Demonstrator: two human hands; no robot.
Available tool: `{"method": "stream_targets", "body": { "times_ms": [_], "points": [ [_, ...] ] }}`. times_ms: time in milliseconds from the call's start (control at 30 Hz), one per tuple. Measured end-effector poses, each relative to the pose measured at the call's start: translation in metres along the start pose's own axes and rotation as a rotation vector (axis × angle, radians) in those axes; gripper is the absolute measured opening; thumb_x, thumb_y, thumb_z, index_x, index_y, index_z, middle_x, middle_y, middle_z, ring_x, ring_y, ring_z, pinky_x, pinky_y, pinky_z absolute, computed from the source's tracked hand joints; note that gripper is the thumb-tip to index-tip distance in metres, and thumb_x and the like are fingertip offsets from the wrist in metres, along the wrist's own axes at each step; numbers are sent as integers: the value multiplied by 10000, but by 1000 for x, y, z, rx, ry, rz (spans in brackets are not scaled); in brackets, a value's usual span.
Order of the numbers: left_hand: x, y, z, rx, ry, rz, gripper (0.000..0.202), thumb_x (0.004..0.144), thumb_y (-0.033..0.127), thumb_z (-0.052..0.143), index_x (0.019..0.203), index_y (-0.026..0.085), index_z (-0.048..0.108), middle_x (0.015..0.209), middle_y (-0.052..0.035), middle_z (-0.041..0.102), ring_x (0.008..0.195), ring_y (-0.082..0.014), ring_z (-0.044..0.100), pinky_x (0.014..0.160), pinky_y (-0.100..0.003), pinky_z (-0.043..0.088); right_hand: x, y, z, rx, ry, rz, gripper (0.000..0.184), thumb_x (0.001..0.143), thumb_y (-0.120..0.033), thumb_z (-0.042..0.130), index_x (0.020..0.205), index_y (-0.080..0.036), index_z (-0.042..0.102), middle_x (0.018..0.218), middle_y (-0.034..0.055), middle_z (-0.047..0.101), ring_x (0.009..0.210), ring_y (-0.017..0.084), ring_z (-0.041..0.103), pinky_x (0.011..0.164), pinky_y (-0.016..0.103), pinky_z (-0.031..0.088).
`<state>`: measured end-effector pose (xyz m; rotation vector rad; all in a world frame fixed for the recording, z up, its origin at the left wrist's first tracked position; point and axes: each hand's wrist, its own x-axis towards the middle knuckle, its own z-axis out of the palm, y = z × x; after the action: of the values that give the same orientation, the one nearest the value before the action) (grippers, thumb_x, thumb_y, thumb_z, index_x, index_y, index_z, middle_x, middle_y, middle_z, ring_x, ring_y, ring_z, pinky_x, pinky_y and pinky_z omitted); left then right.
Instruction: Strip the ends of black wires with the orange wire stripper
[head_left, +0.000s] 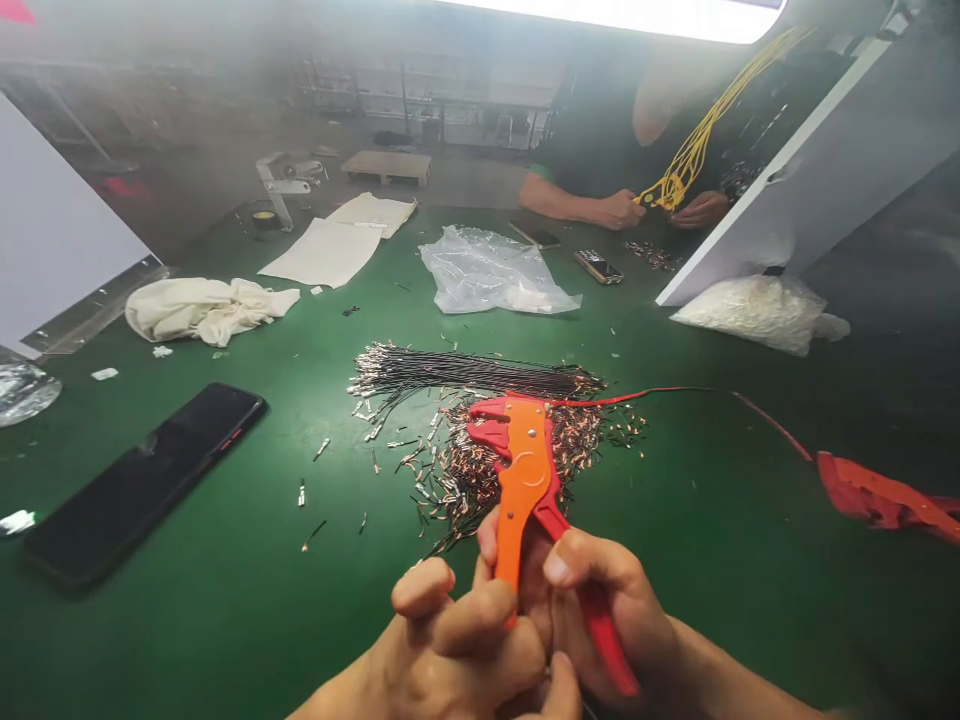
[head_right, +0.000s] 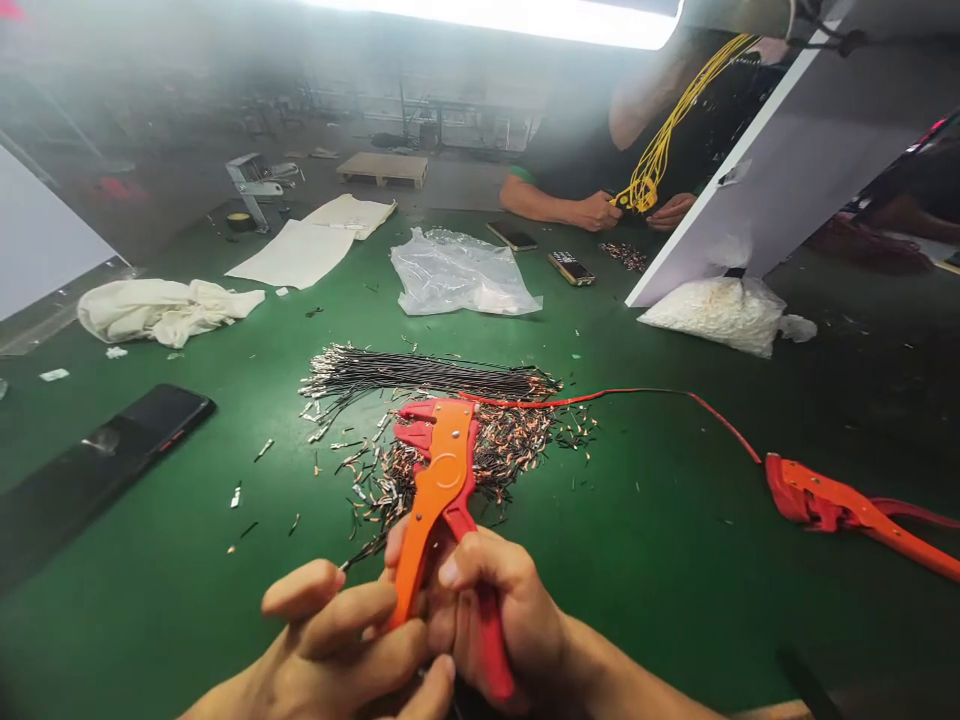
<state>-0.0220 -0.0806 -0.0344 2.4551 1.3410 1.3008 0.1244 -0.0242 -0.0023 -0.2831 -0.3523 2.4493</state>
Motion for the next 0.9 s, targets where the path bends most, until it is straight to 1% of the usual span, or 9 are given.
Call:
{"method": "stream_targets", "body": {
  "times_ms": [67, 200, 267, 333, 433, 500, 567, 667, 900],
  "points": [
    [0, -8, 2, 15, 3, 63, 63, 850, 295, 631, 877, 328, 677, 580, 51, 594, 699, -134, 583, 811, -302, 402, -1, 0, -1, -18, -13, 25, 276, 712, -205, 486, 929, -122, 635, 811, 97, 673, 742, 222, 626, 756, 353, 474],
    [19, -16, -5, -116, 69, 223, 187, 894, 216, 581, 827, 354, 688, 516, 92, 553, 637, -110, 532, 832, -325, 350, -2, -4, -2, -56, 15, 68, 327, 663, -225, 497, 941, -104, 620, 786, 106, 673, 681, 211, 614, 679, 314, 451],
    [31, -16, -16, -215, 102, 112, 189, 901, 241, 599, 772, 352, 681, 636, 73, 646, 706, -145, 557, 773, -345, 370, -2, -5, -1, -47, 42, 62, 340, 645, -229, 489, 942, -113, 606, 776, 98, 669, 635, 193, 590, 652, 308, 446],
    [42, -15, -30, -303, -12, 18, 158, 854, 145, 642, 860, 301, 670, 816, 20, 709, 756, -162, 571, 710, -337, 425, -1, -3, -1, -44, 37, 42, 353, 640, -247, 478, 944, -114, 598, 765, 104, 665, 613, 194, 579, 638, 322, 451],
    [49, -19, -41, -384, 64, -115, 297, 831, 10, 600, 1028, 230, 633, 708, 15, 663, 679, -144, 560, 646, -319, 462, -2, 0, 0, -95, 11, 57, 376, 644, -294, 490, 948, -101, 598, 728, 123, 662, 606, 210, 591, 647, 353, 461],
    [49, -24, -38, -378, 221, -201, 349, 795, -31, 623, 1054, 203, 637, 724, 4, 645, 664, -136, 528, 572, -289, 438, -4, 1, 0, -114, 11, 88, 380, 634, -304, 509, 935, -93, 603, 717, 130, 665, 582, 193, 582, 653, 338, 454],
    [46, -29, -31, -352, 257, -225, 320, 791, -32, 635, 1020, 190, 651, 760, -5, 630, 674, -128, 509, 562, -276, 432, -6, 2, 0, -107, 4, 105, 382, 626, -288, 512, 936, -85, 607, 704, 125, 665, 567, 169, 561, 643, 304, 436],
    [44, -32, -23, -278, 220, -225, 284, 810, -20, 629, 1000, 190, 654, 712, 12, 595, 667, -124, 490, 595, -284, 420, -7, 4, -3, -92, -27, 132, 407, 626, -274, 490, 965, -83, 609, 719, 121, 672, 582, 159, 548, 623, 272, 412],
    [47, -32, -25, -99, 161, -204, 191, 845, 32, 608, 914, 207, 640, 648, 38, 556, 642, -124, 471, 620, -291, 386, -7, 6, -5, -46, -52, 157, 460, 577, -244, 475, 961, -47, 636, 828, 155, 686, 608, 162, 585, 593, 243, 413]
  ]
}}
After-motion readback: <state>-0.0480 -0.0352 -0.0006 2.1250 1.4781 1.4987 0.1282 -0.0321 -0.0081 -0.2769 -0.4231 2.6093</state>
